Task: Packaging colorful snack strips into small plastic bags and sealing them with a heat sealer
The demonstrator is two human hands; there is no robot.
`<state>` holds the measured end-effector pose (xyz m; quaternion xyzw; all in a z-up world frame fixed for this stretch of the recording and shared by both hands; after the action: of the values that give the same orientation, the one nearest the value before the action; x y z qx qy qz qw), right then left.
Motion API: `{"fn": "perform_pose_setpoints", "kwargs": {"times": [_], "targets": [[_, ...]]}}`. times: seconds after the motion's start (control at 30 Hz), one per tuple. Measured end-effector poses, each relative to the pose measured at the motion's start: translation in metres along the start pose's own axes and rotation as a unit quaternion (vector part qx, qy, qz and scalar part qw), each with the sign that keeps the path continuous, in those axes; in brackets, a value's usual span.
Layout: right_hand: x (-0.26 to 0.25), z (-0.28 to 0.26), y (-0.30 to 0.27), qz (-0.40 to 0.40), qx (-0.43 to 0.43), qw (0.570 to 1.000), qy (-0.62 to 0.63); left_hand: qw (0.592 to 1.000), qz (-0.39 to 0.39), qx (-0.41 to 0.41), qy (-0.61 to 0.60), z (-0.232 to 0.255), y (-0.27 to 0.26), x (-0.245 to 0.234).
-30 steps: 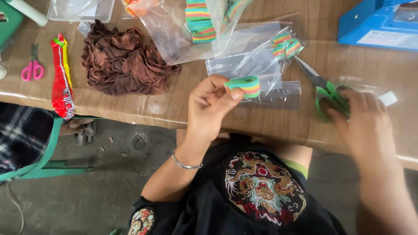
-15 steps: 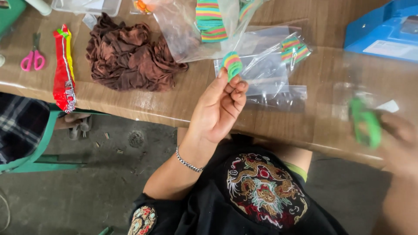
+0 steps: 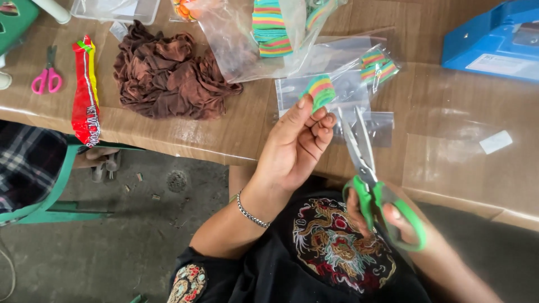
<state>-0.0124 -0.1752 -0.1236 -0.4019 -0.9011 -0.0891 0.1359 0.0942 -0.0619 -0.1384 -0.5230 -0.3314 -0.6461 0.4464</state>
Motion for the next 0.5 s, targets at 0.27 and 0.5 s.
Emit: {"fn": "perform_pose_setpoints", "kwargs": {"times": [0.27, 0.5], "targets": [[0.005, -0.011, 0.011, 0.012, 0.003, 0.999, -0.042, 0.999, -0.003, 0.022, 0.047, 0.001, -0.006, -0.003], [-0.017, 0.025, 0.005, -0.005, -0.102, 0.983, 0.153, 0.993, -0.021, 0.053, 0.108, -0.007, -0.008, -0.009]]}}
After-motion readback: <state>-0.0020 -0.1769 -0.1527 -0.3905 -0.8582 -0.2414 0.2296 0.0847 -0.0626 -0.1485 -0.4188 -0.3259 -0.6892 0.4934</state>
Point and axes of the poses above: each hand's wrist, its own y-axis towards the middle knuckle, its own x-axis out of the palm, z = x × y, the point moved 9 cm from there along y, towards the middle knuckle, and after that the axes turned 6 degrees about -z, right-handed, at the moved point
